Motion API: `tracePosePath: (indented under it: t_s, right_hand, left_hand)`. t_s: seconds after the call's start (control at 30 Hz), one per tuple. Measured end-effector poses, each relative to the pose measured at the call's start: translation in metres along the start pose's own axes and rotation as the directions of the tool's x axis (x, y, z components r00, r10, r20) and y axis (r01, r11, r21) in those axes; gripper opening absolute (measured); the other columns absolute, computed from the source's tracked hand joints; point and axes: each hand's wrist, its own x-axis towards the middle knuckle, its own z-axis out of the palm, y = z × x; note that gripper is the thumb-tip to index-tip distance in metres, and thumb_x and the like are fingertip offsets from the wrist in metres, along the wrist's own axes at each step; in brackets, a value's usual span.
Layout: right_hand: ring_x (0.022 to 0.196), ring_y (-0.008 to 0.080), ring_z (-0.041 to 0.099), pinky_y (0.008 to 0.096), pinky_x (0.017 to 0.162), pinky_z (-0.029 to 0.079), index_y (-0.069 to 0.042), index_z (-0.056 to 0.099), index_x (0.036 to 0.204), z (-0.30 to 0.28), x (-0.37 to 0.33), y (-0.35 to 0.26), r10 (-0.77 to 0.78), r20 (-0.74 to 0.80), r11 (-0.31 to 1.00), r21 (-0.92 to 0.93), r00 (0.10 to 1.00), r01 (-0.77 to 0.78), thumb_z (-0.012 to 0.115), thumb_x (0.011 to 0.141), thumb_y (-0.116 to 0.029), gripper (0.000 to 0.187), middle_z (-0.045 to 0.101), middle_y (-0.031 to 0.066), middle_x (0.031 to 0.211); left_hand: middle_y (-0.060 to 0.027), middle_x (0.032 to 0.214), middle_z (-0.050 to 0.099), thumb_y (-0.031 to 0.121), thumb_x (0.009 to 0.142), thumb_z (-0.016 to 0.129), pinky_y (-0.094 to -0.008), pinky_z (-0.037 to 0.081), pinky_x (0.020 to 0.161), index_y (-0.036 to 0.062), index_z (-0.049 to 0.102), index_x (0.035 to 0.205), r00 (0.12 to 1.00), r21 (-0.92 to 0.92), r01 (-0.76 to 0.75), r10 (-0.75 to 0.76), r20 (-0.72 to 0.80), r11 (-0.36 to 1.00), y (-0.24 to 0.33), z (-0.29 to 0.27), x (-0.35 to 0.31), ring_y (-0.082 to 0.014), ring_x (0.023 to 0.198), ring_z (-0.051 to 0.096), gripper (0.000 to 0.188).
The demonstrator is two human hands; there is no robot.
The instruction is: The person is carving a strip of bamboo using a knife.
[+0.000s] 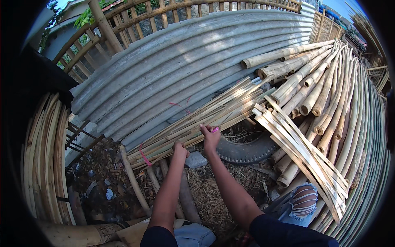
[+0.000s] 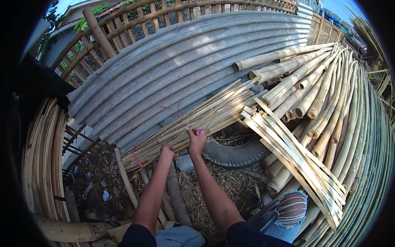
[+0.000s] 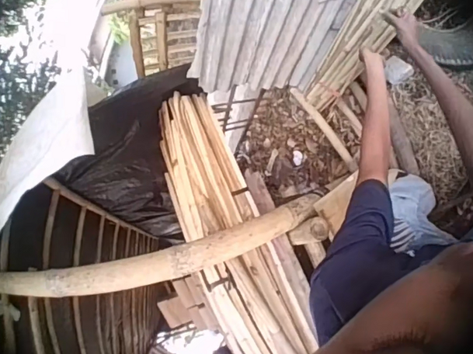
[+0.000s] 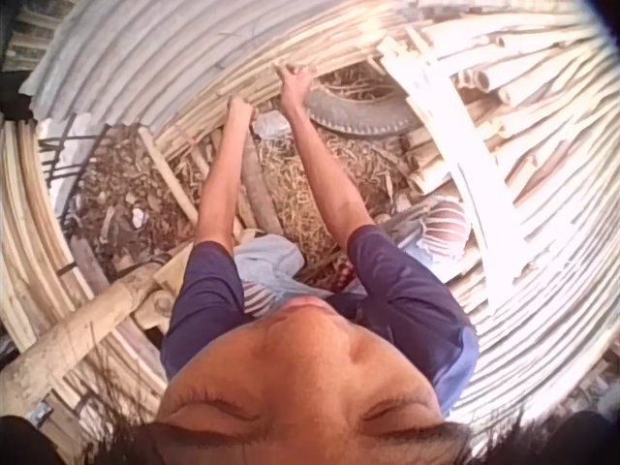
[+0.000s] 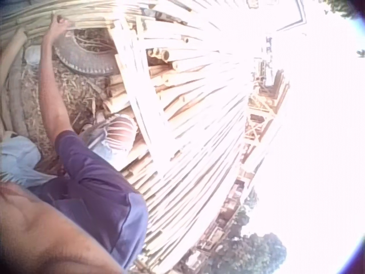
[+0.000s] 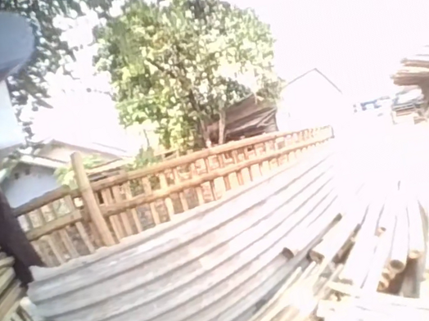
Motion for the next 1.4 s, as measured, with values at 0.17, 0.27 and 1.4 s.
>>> tracePosePath:
  t_s: [0.17, 0.27, 1.4]
  right_hand:
    - [0.062, 0.0116, 0.055, 0.0274, 0.059, 0.050, -0.011, 0.034, 0.067, 0.018, 0.009, 0.018, -0.051, -0.103, 0.997, 0.054, 0.993, 0.057, 0.070, 0.069, 0.007, 0.041, 0.051, 0.0010, 0.065]
    - [0.057, 0.0115, 0.050, 0.0269, 0.054, 0.046, -0.011, 0.033, 0.065, 0.051, 0.021, -0.011, 0.028, -0.136, 0.993, 0.119, 0.990, -0.011, 0.071, 0.064, 0.010, 0.043, 0.049, 0.0020, 0.063]
    - [0.086, 0.0229, 0.066, 0.0213, 0.053, 0.046, -0.013, 0.034, 0.062, 0.000, -0.053, -0.402, -0.092, 0.736, 0.983, -0.039, 0.670, 0.178, 0.071, 0.068, 0.001, 0.040, 0.065, 0.0203, 0.087]
  left_hand:
    - [0.0012, 0.085, 0.057, 0.047, 0.082, 0.049, -0.0540, 0.027, 0.082, 0.0118, 0.054, 0.093, 0.995, -0.118, -0.068, 0.077, 0.067, 0.991, -0.010, -0.004, 0.005, -0.0137, 0.084, 0.050, 0.037]
    - [-0.0037, 0.110, 0.058, 0.063, 0.080, 0.042, -0.0586, 0.019, 0.092, 0.0104, 0.051, 0.113, 0.870, -0.149, -0.404, 0.430, 0.241, 0.902, -0.021, -0.025, 0.031, -0.0182, 0.101, 0.050, 0.063]
    - [-0.0101, 0.114, 0.058, 0.015, 0.078, 0.068, -0.0321, 0.045, 0.082, 0.0016, 0.050, 0.116, -0.258, -0.194, -0.964, 0.475, 0.841, -0.180, -0.058, -0.066, -0.376, -0.0184, 0.097, 0.057, 0.044]
